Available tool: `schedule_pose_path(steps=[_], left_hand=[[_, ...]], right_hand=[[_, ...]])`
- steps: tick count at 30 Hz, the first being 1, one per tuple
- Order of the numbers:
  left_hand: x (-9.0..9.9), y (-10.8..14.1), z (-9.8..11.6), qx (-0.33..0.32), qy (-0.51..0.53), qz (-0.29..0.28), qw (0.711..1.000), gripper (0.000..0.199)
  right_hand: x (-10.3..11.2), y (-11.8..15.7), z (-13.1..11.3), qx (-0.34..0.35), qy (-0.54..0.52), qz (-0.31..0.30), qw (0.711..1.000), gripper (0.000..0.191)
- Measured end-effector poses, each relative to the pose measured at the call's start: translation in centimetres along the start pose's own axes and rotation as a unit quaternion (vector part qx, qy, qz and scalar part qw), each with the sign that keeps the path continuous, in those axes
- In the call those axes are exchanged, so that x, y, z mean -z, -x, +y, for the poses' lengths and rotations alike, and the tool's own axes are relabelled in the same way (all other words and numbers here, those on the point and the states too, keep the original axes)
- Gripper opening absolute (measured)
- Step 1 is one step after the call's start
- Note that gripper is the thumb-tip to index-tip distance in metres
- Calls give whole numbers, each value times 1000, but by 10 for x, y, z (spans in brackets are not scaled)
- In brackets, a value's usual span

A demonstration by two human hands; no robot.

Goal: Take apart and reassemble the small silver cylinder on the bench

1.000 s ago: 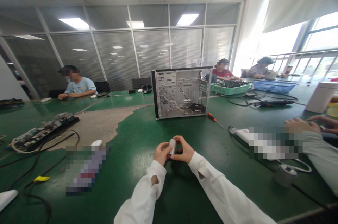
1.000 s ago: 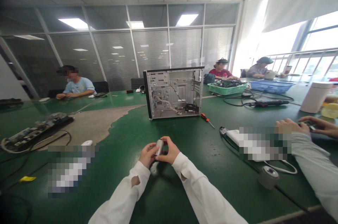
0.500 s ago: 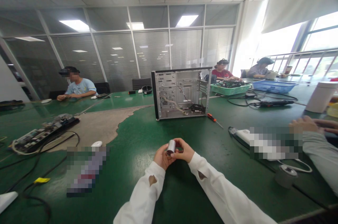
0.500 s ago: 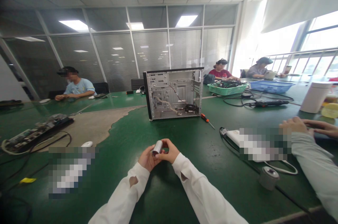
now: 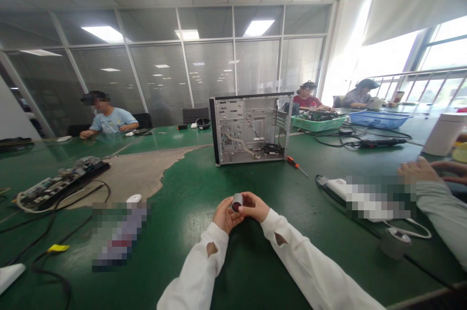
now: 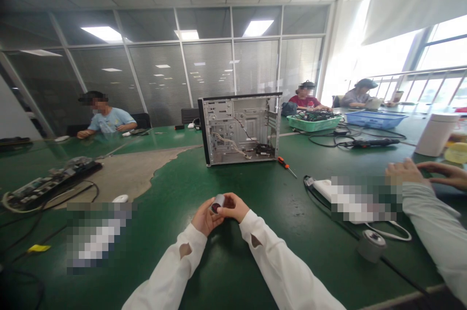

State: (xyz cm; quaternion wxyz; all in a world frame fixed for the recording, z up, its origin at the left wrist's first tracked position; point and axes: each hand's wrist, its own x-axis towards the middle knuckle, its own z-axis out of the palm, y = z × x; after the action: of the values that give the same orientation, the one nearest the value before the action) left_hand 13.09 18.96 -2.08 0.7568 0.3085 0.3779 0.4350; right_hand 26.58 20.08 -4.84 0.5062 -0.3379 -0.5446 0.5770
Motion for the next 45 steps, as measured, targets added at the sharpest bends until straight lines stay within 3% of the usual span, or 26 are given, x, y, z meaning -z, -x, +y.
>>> schedule_pose_path(steps=[3, 6, 9, 12, 17, 21, 25, 29, 38, 45], left_hand=[[1, -2, -4, -48, -19, 3, 999, 40], [2, -5, -8, -92, -53, -15, 994, 50], [4, -9, -11, -162, -118, -38, 979, 52], [7, -10, -12, -247, -227, -40, 941, 46], [9, -5, -6, -346, -415, 27, 841, 35], [6, 1, 1, -418, -456, 59, 784, 31], [3, 4, 4, -461, -454, 70, 759, 24], [2, 5, 3, -458, -442, 64, 768, 25], [9, -3, -2, -314, -401, 35, 860, 31], [16, -9, -2, -288, -408, -7, 866, 34]], right_hand=[[0, 3, -7, 29, 13, -28, 999, 55], [-1, 6, -15, 55, 37, -22, 998, 44], [-1, 8, -22, 125, 116, 0, 985, 32], [-2, 11, -26, 165, 186, 30, 968, 27], [-6, 14, -30, 199, 211, 59, 955, 22], [-8, 17, -31, 221, 206, 57, 952, 17], [-5, 16, -30, 195, 167, 90, 962, 15], [1, 10, -26, 164, 139, 116, 970, 18], [7, 4, -15, 88, 200, 170, 961, 18], [-1, 9, -21, 134, 291, 139, 937, 17]])
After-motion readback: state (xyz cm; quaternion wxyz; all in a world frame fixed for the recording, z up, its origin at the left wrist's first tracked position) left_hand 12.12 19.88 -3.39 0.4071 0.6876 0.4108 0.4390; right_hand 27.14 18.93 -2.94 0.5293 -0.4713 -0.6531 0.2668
